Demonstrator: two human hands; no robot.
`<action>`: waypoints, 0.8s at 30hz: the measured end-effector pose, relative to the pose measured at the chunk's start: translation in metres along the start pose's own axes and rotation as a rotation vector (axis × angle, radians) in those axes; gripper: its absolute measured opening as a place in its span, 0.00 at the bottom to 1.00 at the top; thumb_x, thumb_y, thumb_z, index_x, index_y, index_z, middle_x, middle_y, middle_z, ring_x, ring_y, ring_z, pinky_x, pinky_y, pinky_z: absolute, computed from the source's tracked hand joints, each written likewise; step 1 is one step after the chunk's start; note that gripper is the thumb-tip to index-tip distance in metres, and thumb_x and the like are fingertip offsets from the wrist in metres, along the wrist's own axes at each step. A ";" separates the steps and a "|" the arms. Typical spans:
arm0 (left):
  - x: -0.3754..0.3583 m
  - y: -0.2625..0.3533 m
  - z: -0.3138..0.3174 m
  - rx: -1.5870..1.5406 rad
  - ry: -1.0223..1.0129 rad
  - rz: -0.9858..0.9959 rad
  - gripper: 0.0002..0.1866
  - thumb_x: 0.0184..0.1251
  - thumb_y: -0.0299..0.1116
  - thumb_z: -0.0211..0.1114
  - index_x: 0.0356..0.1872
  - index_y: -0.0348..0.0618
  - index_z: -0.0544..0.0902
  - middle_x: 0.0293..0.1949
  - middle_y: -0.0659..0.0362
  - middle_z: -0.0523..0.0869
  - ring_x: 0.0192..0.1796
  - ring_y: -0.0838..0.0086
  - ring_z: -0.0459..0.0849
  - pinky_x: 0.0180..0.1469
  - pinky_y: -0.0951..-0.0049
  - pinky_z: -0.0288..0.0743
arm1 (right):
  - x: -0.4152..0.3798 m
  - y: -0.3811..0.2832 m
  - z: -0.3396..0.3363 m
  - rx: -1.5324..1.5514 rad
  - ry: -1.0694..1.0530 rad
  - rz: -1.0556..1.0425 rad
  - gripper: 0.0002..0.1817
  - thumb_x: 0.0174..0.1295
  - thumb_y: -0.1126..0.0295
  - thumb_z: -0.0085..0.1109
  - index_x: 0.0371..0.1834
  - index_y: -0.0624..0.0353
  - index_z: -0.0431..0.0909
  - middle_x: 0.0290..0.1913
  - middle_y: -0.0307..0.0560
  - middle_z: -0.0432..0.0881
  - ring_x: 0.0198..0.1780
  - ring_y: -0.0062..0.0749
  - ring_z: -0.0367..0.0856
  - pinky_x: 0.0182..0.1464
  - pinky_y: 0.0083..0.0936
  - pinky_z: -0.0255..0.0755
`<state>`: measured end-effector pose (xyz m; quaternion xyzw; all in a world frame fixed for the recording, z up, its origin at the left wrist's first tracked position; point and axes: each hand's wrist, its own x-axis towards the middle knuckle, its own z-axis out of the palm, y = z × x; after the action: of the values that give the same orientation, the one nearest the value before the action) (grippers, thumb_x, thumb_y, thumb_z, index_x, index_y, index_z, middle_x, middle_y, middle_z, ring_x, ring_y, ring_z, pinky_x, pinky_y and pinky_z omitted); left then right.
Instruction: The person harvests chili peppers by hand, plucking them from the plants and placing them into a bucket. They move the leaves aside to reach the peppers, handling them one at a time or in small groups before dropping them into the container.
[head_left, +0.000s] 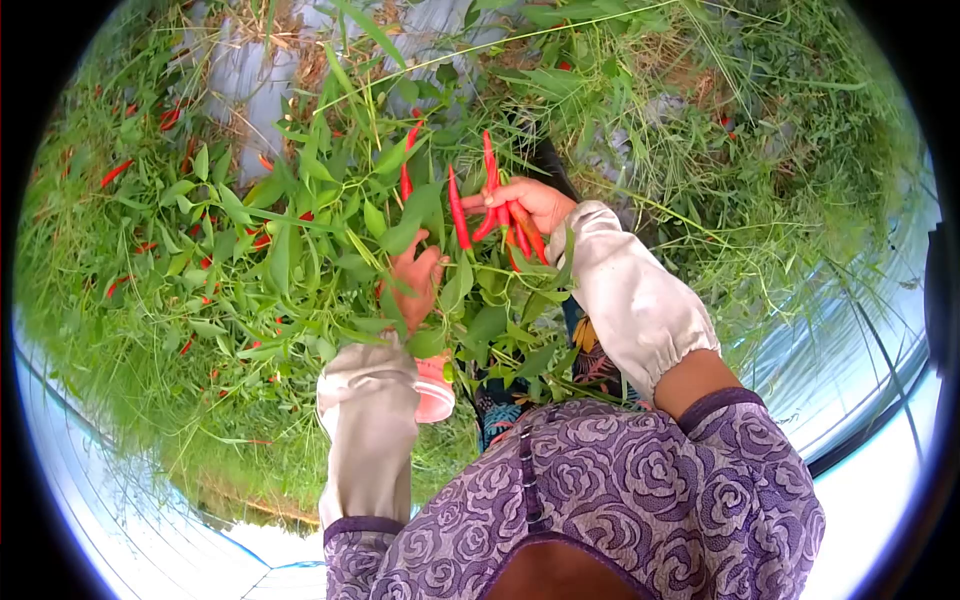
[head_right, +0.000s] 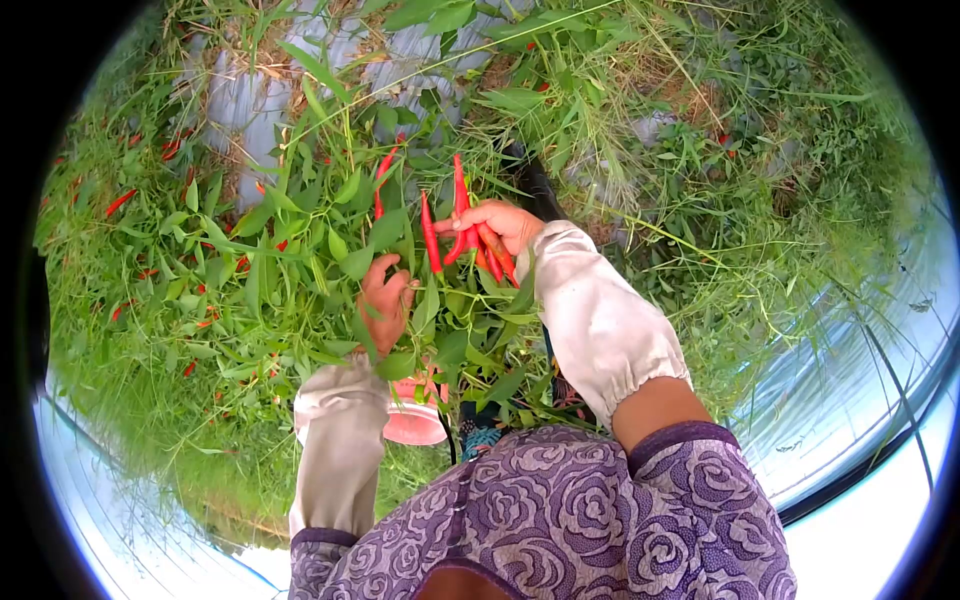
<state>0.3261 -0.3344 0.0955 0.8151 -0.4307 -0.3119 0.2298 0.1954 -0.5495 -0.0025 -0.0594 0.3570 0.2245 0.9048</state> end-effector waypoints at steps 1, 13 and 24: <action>-0.001 0.001 0.001 -0.011 0.015 0.002 0.11 0.56 0.26 0.69 0.41 0.39 0.82 0.54 0.45 0.79 0.52 0.47 0.79 0.52 0.57 0.75 | 0.003 0.002 0.001 0.014 -0.002 -0.010 0.16 0.60 0.76 0.61 0.51 0.69 0.77 0.59 0.56 0.80 0.60 0.42 0.80 0.66 0.37 0.71; -0.008 -0.011 0.008 -0.224 -0.073 -0.123 0.12 0.51 0.20 0.68 0.39 0.39 0.82 0.54 0.45 0.80 0.54 0.46 0.77 0.53 0.57 0.74 | -0.027 -0.016 0.066 -0.322 0.052 -0.022 0.07 0.56 0.78 0.64 0.38 0.60 0.78 0.61 0.63 0.78 0.69 0.45 0.71 0.68 0.36 0.67; -0.006 -0.010 0.003 -0.141 0.006 -0.007 0.13 0.51 0.22 0.71 0.40 0.41 0.83 0.54 0.46 0.81 0.57 0.47 0.77 0.57 0.57 0.71 | 0.011 -0.008 0.048 -0.058 -0.013 -0.023 0.11 0.56 0.75 0.67 0.41 0.62 0.79 0.54 0.56 0.82 0.57 0.41 0.81 0.60 0.39 0.76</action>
<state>0.3270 -0.3243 0.0889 0.7993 -0.4041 -0.3398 0.2871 0.2363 -0.5399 0.0254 -0.0882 0.3437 0.2249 0.9075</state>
